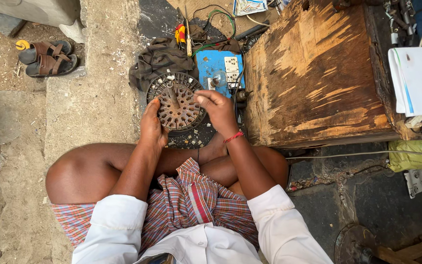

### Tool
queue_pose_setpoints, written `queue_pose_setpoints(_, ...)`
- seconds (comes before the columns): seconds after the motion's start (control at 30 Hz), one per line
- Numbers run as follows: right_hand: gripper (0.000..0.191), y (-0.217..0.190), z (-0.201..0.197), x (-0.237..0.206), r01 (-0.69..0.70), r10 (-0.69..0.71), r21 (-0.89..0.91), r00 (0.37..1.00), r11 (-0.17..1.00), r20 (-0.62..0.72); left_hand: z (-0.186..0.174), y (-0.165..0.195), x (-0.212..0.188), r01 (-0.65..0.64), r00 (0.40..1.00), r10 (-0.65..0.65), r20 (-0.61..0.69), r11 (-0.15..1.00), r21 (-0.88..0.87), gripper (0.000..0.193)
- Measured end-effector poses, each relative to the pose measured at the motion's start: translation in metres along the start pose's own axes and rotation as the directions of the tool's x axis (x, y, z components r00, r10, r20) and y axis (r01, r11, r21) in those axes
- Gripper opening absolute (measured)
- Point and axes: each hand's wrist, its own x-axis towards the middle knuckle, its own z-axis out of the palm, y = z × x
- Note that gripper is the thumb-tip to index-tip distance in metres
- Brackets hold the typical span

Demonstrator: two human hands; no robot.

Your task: The person sits on the ground assembling an electric fan motor, pressing the laminated rotor onto the shaft and fitting it into the circular stator winding. They use a metal rod to tap and seat the rotor, working it around the plate by hand.

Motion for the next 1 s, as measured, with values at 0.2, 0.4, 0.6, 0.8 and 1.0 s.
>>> queue_pose_setpoints(0.2, 0.026, 0.027, -0.011, 0.007, -0.299, 0.303, 0.394, 0.952, 0.869, 0.053, -0.001, 0.000, 0.006, -0.051, 0.999, 0.050, 0.015, 0.996, 0.069, 0.032)
queue_pose_setpoints(0.4, 0.027, 0.042, -0.008, 0.004, -0.326, 0.325, 0.390, 0.943, 0.861, 0.072, 0.002, 0.005, 0.003, 0.032, 0.999, -0.025, -0.027, 0.951, 0.306, 0.037)
queue_pose_setpoints(0.6, 0.023, 0.052, 0.002, 0.003, -0.301, 0.294, 0.382, 0.953, 0.874, 0.080, 0.005, 0.009, 0.002, 0.027, 0.999, -0.014, -0.038, 0.926, 0.377, 0.040)
queue_pose_setpoints(0.8, 0.012, 0.057, 0.001, 0.001, -0.312, 0.306, 0.455, 0.948, 0.834, 0.089, 0.001, 0.008, 0.006, -0.089, 0.991, 0.125, -0.044, 0.876, 0.475, 0.043)
queue_pose_setpoints(1.0, 0.010, 0.059, -0.029, 0.001, -0.263, 0.340, 0.414, 0.932, 0.871, -0.122, -0.004, 0.010, 0.010, -0.192, 0.967, 0.252, -0.034, 0.814, 0.549, 0.041)
